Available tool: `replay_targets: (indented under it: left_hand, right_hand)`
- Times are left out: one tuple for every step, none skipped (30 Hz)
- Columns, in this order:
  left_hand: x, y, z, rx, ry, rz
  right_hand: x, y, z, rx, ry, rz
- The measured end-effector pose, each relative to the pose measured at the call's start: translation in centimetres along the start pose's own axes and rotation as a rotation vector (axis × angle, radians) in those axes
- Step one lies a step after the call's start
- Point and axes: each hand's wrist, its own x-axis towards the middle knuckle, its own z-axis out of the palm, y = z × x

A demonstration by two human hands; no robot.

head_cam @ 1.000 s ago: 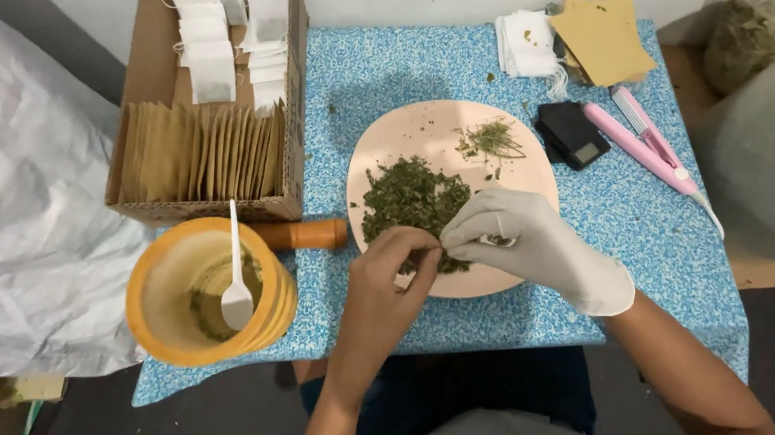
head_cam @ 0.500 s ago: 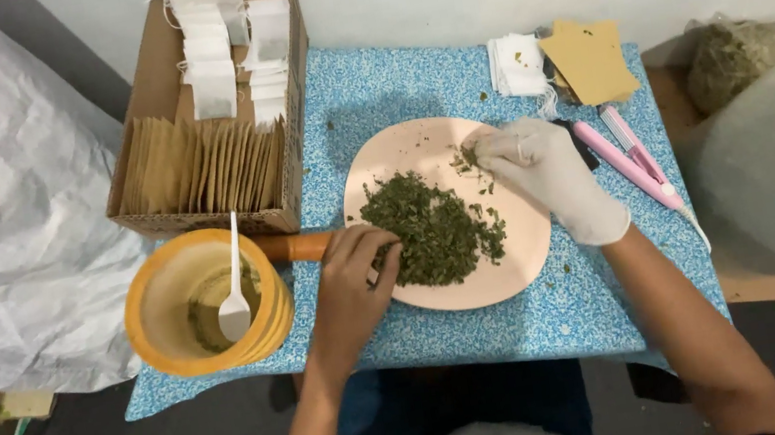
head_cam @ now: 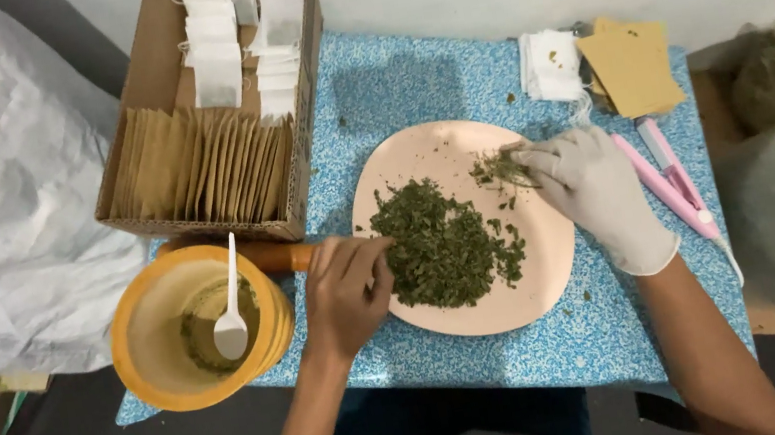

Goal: A person wearing white gloves is meticulously sorting through a pile of dried tea leaves on a plate to remove stems or impurities.

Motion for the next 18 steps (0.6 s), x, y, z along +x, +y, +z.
replay_targets:
  left_hand:
    - [0.1, 0.0, -0.1, 0.002, -0.003, -0.002]
    - [0.2, -0.1, -0.3, 0.020, 0.009, -0.010]
    - [0.1, 0.1, -0.5, 0.038, 0.022, -0.021]
    - [0.3, 0.1, -0.7, 0.042, 0.020, -0.028]
    - [0.4, 0.2, -0.8, 0.040, 0.047, -0.024]
    - [0.6, 0.3, -0.9, 0.039, 0.074, -0.021]
    - [0.5, 0.4, -0.9, 0.041, 0.077, -0.022]
    - [0.4, 0.5, -0.9, 0.022, 0.083, -0.033]
    - [0.4, 0.6, -1.0, 0.002, 0.088, -0.039]
    - [0.7, 0.3, -0.8, 0.003, 0.090, -0.036]
    - [0.5, 0.3, -0.8, -0.002, 0.096, -0.025]
    - [0.3, 0.3, -0.8, -0.007, 0.102, -0.013]
    - [0.3, 0.3, -0.8, -0.008, 0.102, -0.017]
    - [0.2, 0.4, -0.8, -0.007, 0.099, -0.026]
    - [0.3, 0.4, -0.8, -0.007, 0.095, -0.030]
    - [0.4, 0.4, -0.9, -0.010, 0.096, -0.029]
    - [0.5, 0.4, -0.9, -0.003, 0.088, -0.028]
    - [0.5, 0.4, -1.0, 0.003, 0.080, -0.026]
  right_hand:
    - [0.0, 0.1, 0.0, 0.004, -0.001, 0.001]
    - [0.0, 0.1, 0.0, -0.054, 0.000, -0.005]
    - [-0.1, 0.1, -0.1, -0.111, -0.002, -0.014]
    - [0.0, -0.3, -0.2, -0.104, -0.005, -0.017]
    - [0.1, -0.6, -0.5, -0.096, -0.005, 0.029]
    - [0.3, -0.8, -0.7, -0.087, -0.005, 0.076]
    - [0.2, -0.8, -0.6, -0.087, -0.004, 0.072]
    - [0.0, -0.8, -0.6, -0.094, 0.007, 0.075]
    - [-0.1, -0.8, -0.5, -0.103, 0.022, 0.080]
    - [0.7, -1.3, -1.2, -0.105, 0.025, 0.079]
    - [1.1, -2.1, -1.9, -0.162, 0.034, 0.072]
    - [1.6, -2.9, -2.6, -0.220, 0.043, 0.065]
    - [1.4, -3.0, -1.7, -0.219, 0.040, 0.063]
    - [1.2, -3.0, -0.8, -0.202, 0.045, 0.054]
    - [1.1, -3.1, 0.1, -0.188, 0.054, 0.048]
    - [1.6, -3.7, 0.1, -0.191, 0.053, 0.048]
    - [2.1, -4.4, 0.1, -0.118, -0.036, -0.004]
    - [2.5, -5.1, 0.1, -0.045, -0.126, -0.057]
